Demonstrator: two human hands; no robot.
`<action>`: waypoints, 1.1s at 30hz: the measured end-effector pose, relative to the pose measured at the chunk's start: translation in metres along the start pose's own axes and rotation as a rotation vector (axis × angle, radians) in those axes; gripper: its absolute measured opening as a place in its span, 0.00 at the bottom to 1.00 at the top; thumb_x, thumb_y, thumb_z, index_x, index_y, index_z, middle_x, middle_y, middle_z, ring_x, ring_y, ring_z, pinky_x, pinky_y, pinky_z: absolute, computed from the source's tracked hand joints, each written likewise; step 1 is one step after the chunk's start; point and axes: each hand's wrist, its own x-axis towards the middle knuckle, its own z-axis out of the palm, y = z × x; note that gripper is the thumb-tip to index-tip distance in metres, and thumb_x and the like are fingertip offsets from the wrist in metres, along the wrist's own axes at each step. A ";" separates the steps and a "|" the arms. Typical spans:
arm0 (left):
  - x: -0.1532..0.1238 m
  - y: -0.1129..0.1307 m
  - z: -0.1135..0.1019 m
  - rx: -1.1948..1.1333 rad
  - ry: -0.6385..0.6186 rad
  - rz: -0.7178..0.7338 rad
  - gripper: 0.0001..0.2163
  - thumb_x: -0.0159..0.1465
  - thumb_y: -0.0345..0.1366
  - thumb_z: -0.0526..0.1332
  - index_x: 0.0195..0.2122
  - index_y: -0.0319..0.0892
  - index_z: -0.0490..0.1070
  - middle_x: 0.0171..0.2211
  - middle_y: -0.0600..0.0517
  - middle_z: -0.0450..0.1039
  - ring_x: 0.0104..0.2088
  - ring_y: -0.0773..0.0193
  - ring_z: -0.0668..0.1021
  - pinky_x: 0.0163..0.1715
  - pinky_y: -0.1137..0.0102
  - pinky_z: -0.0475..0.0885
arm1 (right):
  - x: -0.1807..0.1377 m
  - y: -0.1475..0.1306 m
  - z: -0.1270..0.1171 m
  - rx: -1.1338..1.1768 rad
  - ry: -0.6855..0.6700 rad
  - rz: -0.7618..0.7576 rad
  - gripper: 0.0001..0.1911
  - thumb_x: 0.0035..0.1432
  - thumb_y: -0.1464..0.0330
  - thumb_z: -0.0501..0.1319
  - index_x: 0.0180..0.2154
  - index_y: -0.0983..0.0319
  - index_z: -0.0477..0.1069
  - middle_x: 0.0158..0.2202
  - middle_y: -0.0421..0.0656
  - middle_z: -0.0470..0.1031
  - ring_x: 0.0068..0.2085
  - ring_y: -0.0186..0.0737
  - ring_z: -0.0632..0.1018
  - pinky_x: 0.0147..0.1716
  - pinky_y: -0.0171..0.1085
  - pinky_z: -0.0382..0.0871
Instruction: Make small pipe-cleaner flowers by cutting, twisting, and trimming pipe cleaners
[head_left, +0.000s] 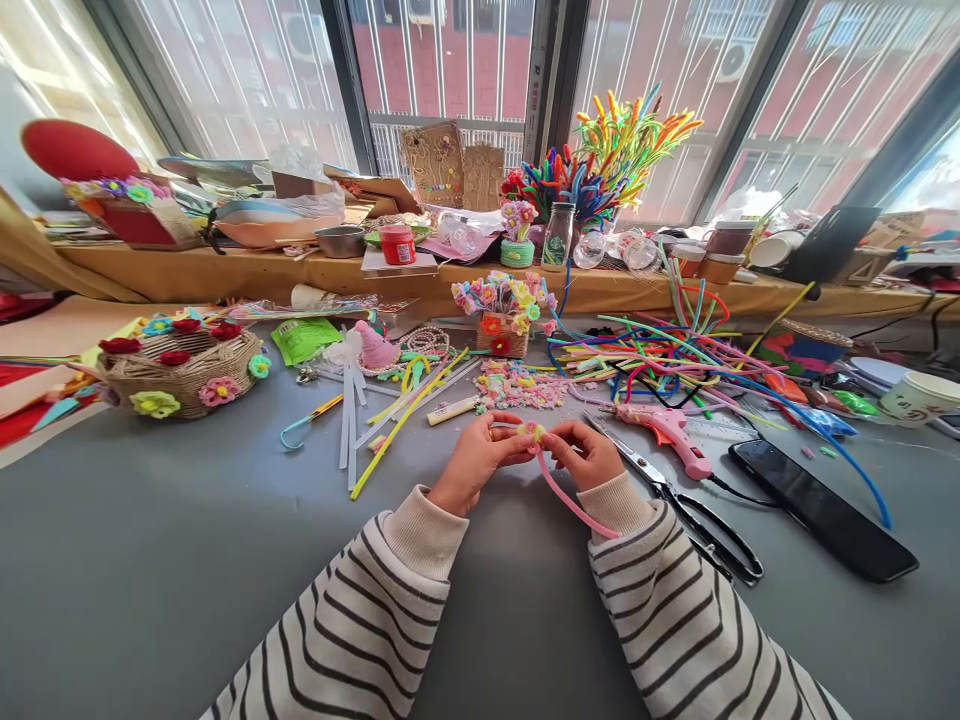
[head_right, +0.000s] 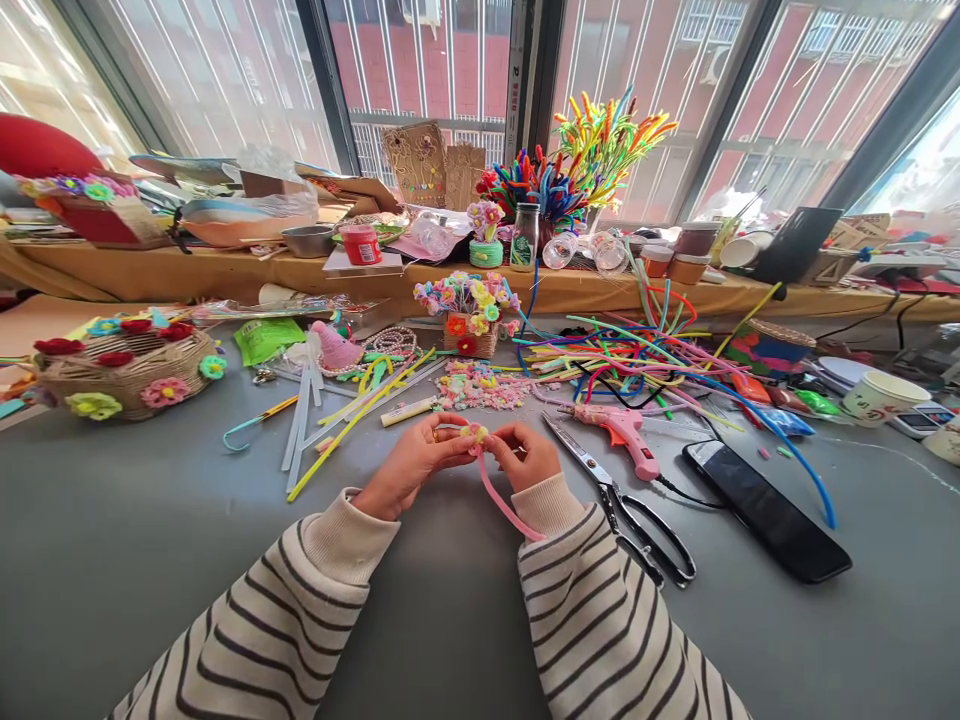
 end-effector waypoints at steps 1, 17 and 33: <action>0.000 0.000 0.000 0.008 0.006 0.004 0.14 0.44 0.31 0.63 0.30 0.38 0.59 0.25 0.50 0.71 0.26 0.67 0.74 0.34 0.68 0.70 | 0.000 0.000 0.000 0.006 0.000 0.002 0.16 0.41 0.56 0.56 0.22 0.64 0.66 0.18 0.40 0.67 0.19 0.32 0.68 0.16 0.32 0.65; -0.001 -0.001 -0.003 0.157 -0.119 -0.004 0.15 0.43 0.32 0.63 0.30 0.39 0.58 0.20 0.53 0.69 0.24 0.67 0.74 0.29 0.69 0.69 | 0.003 -0.010 -0.012 0.074 -0.199 0.078 0.13 0.42 0.60 0.56 0.21 0.64 0.64 0.16 0.37 0.64 0.16 0.28 0.64 0.17 0.30 0.61; 0.003 -0.002 -0.005 0.093 -0.023 0.031 0.14 0.43 0.31 0.63 0.27 0.40 0.56 0.19 0.54 0.69 0.24 0.68 0.74 0.31 0.69 0.69 | 0.004 -0.012 -0.008 0.022 -0.146 0.050 0.13 0.41 0.59 0.57 0.21 0.63 0.62 0.16 0.37 0.64 0.16 0.29 0.66 0.17 0.31 0.63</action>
